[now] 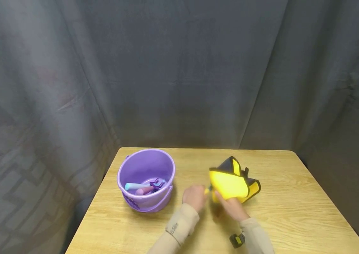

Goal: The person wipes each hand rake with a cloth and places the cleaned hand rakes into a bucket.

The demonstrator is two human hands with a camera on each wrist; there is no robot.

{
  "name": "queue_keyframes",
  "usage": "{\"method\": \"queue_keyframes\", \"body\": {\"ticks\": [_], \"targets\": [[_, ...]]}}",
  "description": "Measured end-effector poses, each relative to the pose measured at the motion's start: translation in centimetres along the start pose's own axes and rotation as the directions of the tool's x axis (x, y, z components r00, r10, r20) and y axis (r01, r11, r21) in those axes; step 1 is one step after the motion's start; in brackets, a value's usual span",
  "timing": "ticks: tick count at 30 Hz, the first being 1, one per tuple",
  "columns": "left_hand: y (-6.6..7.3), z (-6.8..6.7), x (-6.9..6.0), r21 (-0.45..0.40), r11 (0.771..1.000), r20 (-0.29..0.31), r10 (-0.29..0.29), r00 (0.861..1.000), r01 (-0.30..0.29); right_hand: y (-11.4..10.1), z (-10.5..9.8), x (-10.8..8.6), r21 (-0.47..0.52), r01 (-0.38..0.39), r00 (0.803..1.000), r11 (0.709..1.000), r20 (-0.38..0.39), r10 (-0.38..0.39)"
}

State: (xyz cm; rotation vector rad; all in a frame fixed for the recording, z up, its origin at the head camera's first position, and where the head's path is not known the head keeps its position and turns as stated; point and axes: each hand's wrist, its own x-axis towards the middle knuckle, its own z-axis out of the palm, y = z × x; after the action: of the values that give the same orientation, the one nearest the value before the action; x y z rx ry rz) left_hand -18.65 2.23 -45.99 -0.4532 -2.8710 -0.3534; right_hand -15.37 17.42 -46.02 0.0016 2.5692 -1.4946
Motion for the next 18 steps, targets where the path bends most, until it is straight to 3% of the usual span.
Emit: {"method": "queue_keyframes", "body": {"ticks": [8, 15, 18], "targets": [[0.4, 0.0, -0.4, 0.074, 0.997, 0.003, 0.014, 1.0, -0.014, 0.2, 0.3, 0.8, -0.039, 0.01, 1.0, 0.999, 0.002, -0.01], [1.0, -0.3, -0.7, 0.1, 0.995, -0.04, -0.003, 0.999, 0.007, 0.4, -0.1, 2.1, -0.036, 0.007, 0.998, 0.999, -0.067, -0.009], [1.2, -0.2, -0.9, 0.117, 0.993, -0.025, -0.012, 1.0, 0.015, 0.9, -0.1, 2.4, -0.074, 0.007, 0.997, 0.997, -0.077, -0.013]]}}
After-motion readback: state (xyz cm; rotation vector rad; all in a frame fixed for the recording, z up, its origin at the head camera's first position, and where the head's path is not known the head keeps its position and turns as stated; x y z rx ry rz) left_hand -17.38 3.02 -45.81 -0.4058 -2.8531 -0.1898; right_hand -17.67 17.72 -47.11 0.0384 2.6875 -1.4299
